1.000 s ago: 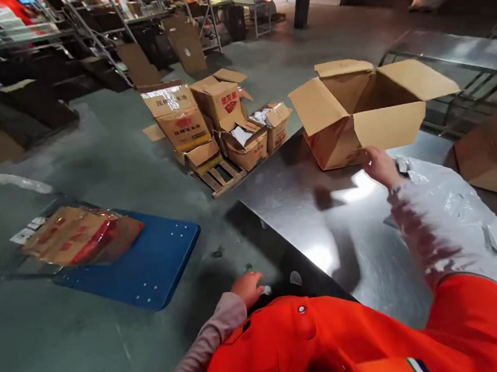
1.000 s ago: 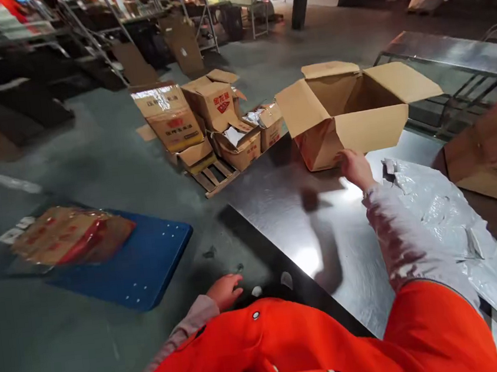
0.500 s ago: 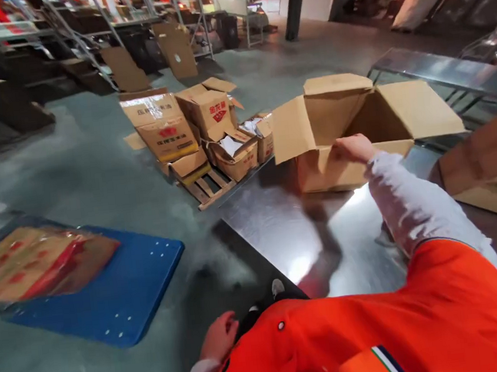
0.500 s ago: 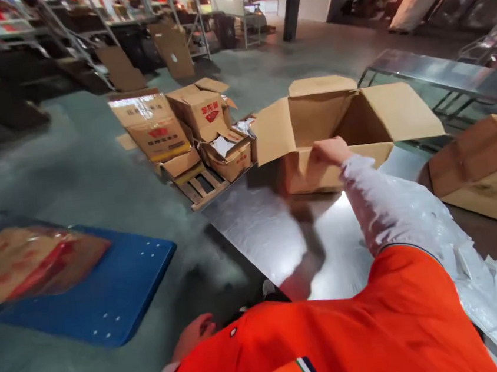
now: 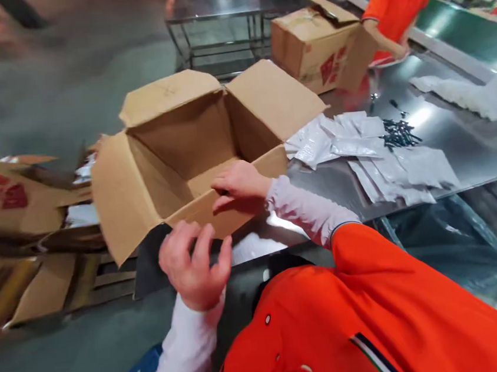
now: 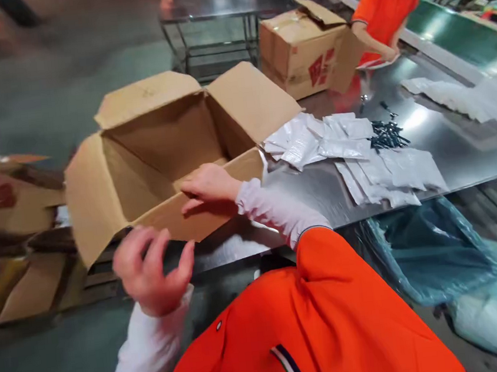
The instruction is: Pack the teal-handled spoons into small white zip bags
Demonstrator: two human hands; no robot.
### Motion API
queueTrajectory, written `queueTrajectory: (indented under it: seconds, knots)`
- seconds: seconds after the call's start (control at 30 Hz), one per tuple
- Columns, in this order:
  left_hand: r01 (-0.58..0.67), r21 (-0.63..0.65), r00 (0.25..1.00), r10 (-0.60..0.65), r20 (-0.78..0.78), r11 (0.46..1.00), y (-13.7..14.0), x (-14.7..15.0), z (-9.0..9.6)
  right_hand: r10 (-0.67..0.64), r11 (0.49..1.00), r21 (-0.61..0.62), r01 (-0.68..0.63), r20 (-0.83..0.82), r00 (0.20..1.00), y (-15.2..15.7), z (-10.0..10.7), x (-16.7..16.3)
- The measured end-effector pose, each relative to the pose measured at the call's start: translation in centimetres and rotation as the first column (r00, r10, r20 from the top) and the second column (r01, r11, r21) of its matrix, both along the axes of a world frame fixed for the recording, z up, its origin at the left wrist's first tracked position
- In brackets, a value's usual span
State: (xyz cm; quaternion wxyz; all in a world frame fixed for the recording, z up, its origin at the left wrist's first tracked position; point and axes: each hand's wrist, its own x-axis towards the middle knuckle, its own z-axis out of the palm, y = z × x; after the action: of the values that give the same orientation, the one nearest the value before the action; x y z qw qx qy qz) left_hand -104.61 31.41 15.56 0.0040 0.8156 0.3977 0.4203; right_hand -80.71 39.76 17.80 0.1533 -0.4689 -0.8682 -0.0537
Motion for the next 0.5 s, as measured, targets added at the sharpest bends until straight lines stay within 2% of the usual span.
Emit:
queueTrajectory:
  seconds: [0.07,0.13,0.2,0.23,0.27,0.3,0.33,0.37,0.4,0.43,0.47,0.5]
  knots:
    - [0.008,-0.053,0.994,-0.014,-0.112,0.999,3.8,3.1,2.1,-0.018,0.996,0.091,0.023,-0.051,0.999,-1.0,0.2,1.3]
    - [0.000,-0.154,0.974,-0.035,-0.222,0.988,6.4,5.9,3.4,-0.055,0.973,0.214,0.087,-0.154,0.987,-3.3,-0.1,3.1]
    - [-0.043,-0.168,0.963,-0.004,-0.268,0.985,7.0,8.2,3.7,-0.137,0.937,0.270,0.220,-0.297,0.945,-6.7,-1.0,6.4]
    - [-0.057,-0.138,0.968,0.021,-0.249,0.989,6.4,9.3,3.4,-0.204,0.918,0.249,0.310,-0.373,0.905,-8.7,-1.8,8.8]
    - [-0.048,-0.100,0.981,0.028,-0.194,0.994,5.3,10.5,2.8,-0.295,0.889,0.196,0.415,-0.448,0.844,-10.9,-2.8,11.7]
    - [-0.010,-0.081,0.993,0.000,-0.116,0.997,3.8,11.8,1.9,-0.408,0.839,0.112,0.533,-0.519,0.751,-13.3,-3.9,15.2]
    - [0.066,-0.107,0.997,-0.070,-0.036,0.992,2.1,13.5,0.6,-0.532,0.760,0.005,0.650,-0.570,0.626,-15.9,-5.0,19.1]
    - [0.175,-0.191,0.985,-0.170,0.041,0.966,0.2,15.5,-0.9,-0.645,0.641,-0.099,0.761,-0.607,0.464,-18.6,-6.1,23.5]
    - [0.295,-0.344,0.956,-0.274,0.110,0.891,-1.7,18.0,-2.8,-0.737,0.488,-0.225,0.843,-0.623,0.261,-21.6,-7.0,28.1]
    - [0.393,-0.539,0.918,-0.355,0.178,0.745,-3.3,21.0,-4.8,-0.805,0.326,-0.373,0.868,-0.592,0.048,-24.6,-7.8,32.9]
    - [0.439,-0.725,0.886,-0.388,0.253,0.531,-4.7,24.4,-6.9,-0.832,0.161,-0.498,0.852,-0.533,-0.154,-27.7,-8.3,37.6]
    - [0.429,-0.858,0.875,-0.367,0.316,0.282,-5.7,28.3,-9.0,-0.840,0.067,-0.545,0.836,-0.484,-0.248,-30.8,-8.7,42.2]
